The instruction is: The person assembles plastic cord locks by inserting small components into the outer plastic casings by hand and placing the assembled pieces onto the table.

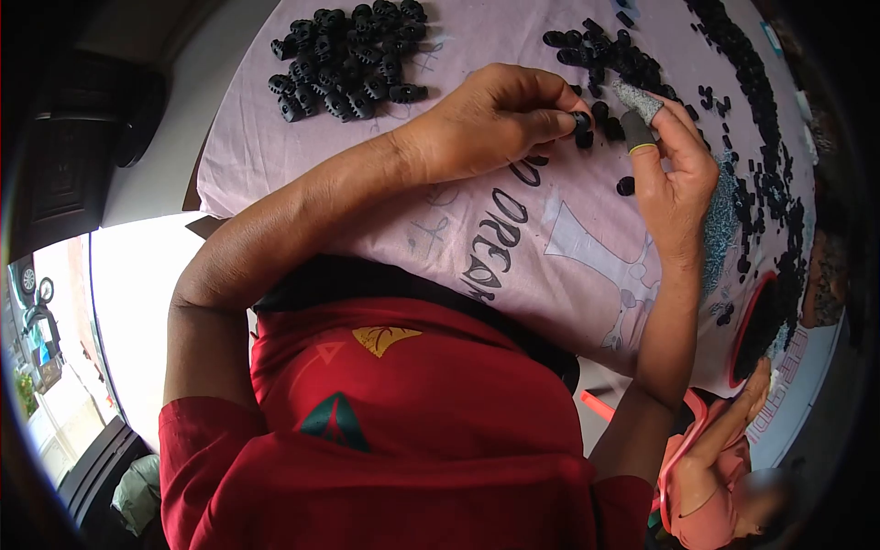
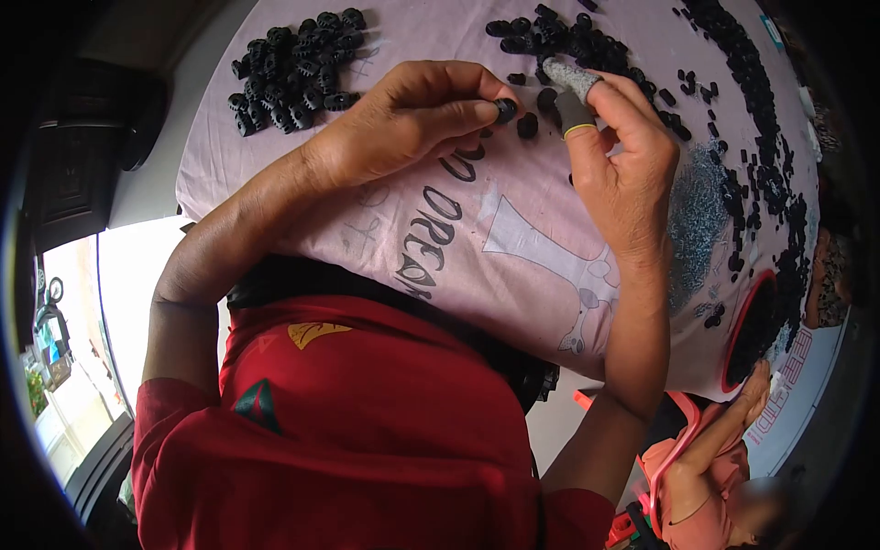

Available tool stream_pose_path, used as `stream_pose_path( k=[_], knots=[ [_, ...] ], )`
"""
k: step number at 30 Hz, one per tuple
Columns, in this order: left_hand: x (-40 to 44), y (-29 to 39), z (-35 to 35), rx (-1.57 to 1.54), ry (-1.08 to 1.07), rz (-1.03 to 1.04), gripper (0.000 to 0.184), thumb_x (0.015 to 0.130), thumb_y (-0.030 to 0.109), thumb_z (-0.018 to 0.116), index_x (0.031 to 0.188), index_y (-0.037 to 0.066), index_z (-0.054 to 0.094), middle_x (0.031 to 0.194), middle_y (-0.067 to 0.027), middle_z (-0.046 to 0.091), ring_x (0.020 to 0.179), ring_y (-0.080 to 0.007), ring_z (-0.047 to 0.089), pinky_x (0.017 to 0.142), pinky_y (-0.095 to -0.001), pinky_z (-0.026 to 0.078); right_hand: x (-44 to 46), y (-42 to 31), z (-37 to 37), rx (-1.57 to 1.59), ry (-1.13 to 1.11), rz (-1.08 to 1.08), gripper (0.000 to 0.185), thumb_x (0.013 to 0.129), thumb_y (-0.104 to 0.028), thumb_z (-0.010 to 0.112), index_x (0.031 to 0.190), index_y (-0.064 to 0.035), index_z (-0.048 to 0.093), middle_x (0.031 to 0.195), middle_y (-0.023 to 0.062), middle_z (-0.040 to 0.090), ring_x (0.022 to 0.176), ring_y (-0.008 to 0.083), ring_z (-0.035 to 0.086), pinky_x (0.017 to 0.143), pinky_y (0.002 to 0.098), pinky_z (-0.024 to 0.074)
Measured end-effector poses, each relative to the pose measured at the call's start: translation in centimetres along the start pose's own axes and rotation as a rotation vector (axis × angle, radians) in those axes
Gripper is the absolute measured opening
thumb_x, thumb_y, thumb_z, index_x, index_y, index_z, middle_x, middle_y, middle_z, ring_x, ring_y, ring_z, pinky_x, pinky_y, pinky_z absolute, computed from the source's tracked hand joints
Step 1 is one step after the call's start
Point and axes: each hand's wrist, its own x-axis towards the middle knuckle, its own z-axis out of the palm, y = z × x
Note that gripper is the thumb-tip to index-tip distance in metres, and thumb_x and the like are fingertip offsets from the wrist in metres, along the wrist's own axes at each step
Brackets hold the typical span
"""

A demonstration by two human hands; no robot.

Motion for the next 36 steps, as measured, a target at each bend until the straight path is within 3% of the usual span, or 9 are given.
stream_pose_path(
  k=[1,5,9,13,16,19,22,23,36],
  knots=[
    [0.0,-0.2,0.2,0.097,0.04,0.05,0.021,0.1,0.013,0.06,0.117,0.001,0.065,0.093,-0.0003,0.067,0.079,-0.0042,0.058,0.073,-0.0202,0.05,0.4,-0.6,-0.3,-0.022,-0.055,0.049,0.024,0.082,0.003,0.062,0.105,0.0035,0.068,0.101,0.0103,0.069,0.076,0.0179,0.066,0.065,0.0283,0.0529],
    [-0.5,-0.5,1.0,0.459,0.057,0.202,0.021,0.098,0.008,0.059,0.117,-0.001,0.064,0.094,-0.0054,0.07,0.077,-0.0078,0.064,0.07,-0.0241,0.055,1.7,-1.1,0.7,-0.241,-0.118,-0.137,0.023,0.077,0.002,0.066,0.1,0.0013,0.067,0.1,0.0146,0.068,0.091,0.0307,0.067,0.079,0.0365,0.0539],
    [-0.6,-0.3,0.8,0.447,0.053,0.155,0.021,0.098,0.008,0.059,0.116,-0.001,0.065,0.092,-0.0043,0.069,0.077,-0.0077,0.064,0.07,-0.0234,0.055,2.6,-0.8,2.3,-0.356,-0.168,-0.267,0.024,0.073,0.003,0.07,0.096,-0.002,0.067,0.094,0.0101,0.067,0.088,0.0304,0.066,0.078,0.0385,0.0534],
    [-0.5,-0.2,0.7,0.394,0.07,0.102,0.02,0.098,0.009,0.06,0.115,0.0,0.065,0.091,-0.003,0.069,0.079,-0.0066,0.063,0.072,-0.0231,0.054,3.0,-0.3,2.6,-0.305,-0.25,-0.142,0.022,0.073,0.003,0.072,0.094,-0.0032,0.067,0.09,0.0106,0.066,0.086,0.0305,0.065,0.073,0.0392,0.0516],
    [-0.4,-0.1,0.7,0.341,0.081,0.068,0.02,0.099,0.012,0.058,0.114,0.0,0.065,0.09,-0.0023,0.068,0.081,-0.0053,0.062,0.074,-0.0226,0.053,2.8,-0.3,2.5,-0.323,-0.246,-0.169,0.02,0.076,0.002,0.07,0.094,-0.003,0.066,0.089,0.011,0.065,0.079,0.0303,0.064,0.069,0.0397,0.0509],
    [-0.3,0.0,0.7,0.193,0.113,-0.007,0.022,0.1,0.014,0.057,0.115,0.0,0.064,0.091,-0.0026,0.067,0.081,-0.0062,0.062,0.073,-0.0227,0.053,2.2,-1.0,1.7,-0.179,-0.17,0.0,0.019,0.08,0.003,0.066,0.098,-0.0016,0.067,0.081,0.0056,0.064,0.065,0.0181,0.061,0.059,0.0329,0.0488],
    [-0.3,0.4,0.6,0.084,0.116,-0.052,0.025,0.1,0.018,0.058,0.116,0.0,0.064,0.092,-0.0032,0.068,0.081,-0.0077,0.063,0.072,-0.0228,0.052,1.3,-0.4,1.1,0.301,-0.19,0.302,0.018,0.084,0.004,0.063,0.101,0.0002,0.067,0.077,-0.0018,0.059,0.061,0.0037,0.051,0.053,0.0227,0.0425],
    [-0.3,0.5,0.6,0.029,0.11,-0.075,0.026,0.099,0.019,0.058,0.116,0.0,0.064,0.093,-0.0034,0.068,0.081,-0.0082,0.064,0.072,-0.0228,0.052,1.0,-0.5,0.9,0.314,-0.206,0.29,0.017,0.086,0.005,0.062,0.101,0.001,0.067,0.078,-0.0053,0.055,0.064,-0.0021,0.046,0.052,0.0162,0.0379],
    [-0.4,0.7,0.3,-0.007,0.051,-0.048,0.028,0.099,0.023,0.061,0.116,0.001,0.065,0.097,-0.0041,0.068,0.09,-0.0098,0.066,0.074,-0.0229,0.051,-0.5,-1.0,1.2,0.249,-0.107,0.147,0.016,0.08,0.005,0.067,0.096,-0.001,0.068,0.079,-0.0028,0.057,0.069,0.003,0.051,0.056,0.0191,0.0417]
  ],
)
